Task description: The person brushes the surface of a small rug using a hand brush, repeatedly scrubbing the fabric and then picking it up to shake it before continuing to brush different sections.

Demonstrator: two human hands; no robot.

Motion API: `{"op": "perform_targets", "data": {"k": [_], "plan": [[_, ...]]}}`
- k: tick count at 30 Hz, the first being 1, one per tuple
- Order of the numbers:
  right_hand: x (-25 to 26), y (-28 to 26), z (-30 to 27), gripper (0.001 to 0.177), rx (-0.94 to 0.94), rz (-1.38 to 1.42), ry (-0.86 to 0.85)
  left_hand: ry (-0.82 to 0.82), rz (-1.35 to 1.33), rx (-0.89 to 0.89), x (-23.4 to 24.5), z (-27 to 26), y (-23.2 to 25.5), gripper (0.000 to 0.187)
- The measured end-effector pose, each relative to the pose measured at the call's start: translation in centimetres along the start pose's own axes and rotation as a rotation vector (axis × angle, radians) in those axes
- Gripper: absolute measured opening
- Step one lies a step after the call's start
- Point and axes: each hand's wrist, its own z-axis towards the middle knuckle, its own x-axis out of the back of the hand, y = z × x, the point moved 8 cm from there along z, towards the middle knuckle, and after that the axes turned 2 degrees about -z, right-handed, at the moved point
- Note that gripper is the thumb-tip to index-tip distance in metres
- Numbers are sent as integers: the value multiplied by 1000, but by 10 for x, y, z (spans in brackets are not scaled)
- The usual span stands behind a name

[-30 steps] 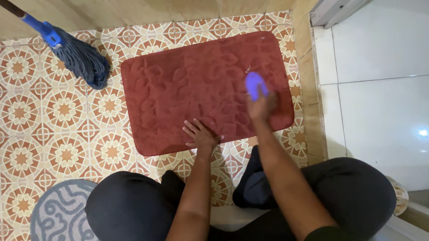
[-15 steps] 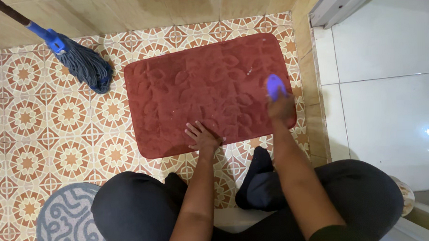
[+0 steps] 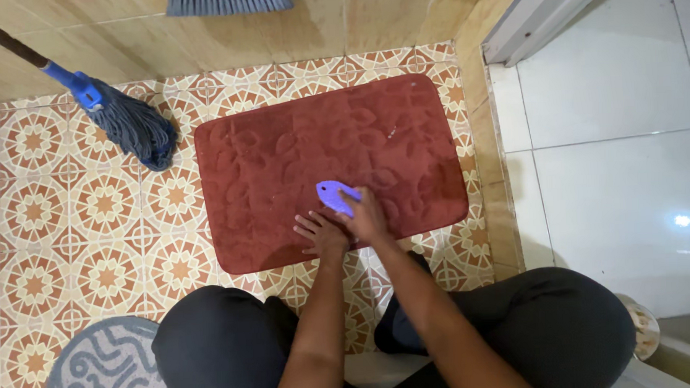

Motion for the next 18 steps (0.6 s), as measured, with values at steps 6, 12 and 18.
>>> {"op": "perform_targets", "data": {"k": [6,12,18], "plan": [[93,123,6,59,-262,-224,313,-86,48,35,4,-6,1,146],[99,143,0,63,-431,-299,509,-42,115,11,10,-15,0,145],[4,12,-2,59,-118,-187,123,412,263,-232,12,14,20,140]]}}
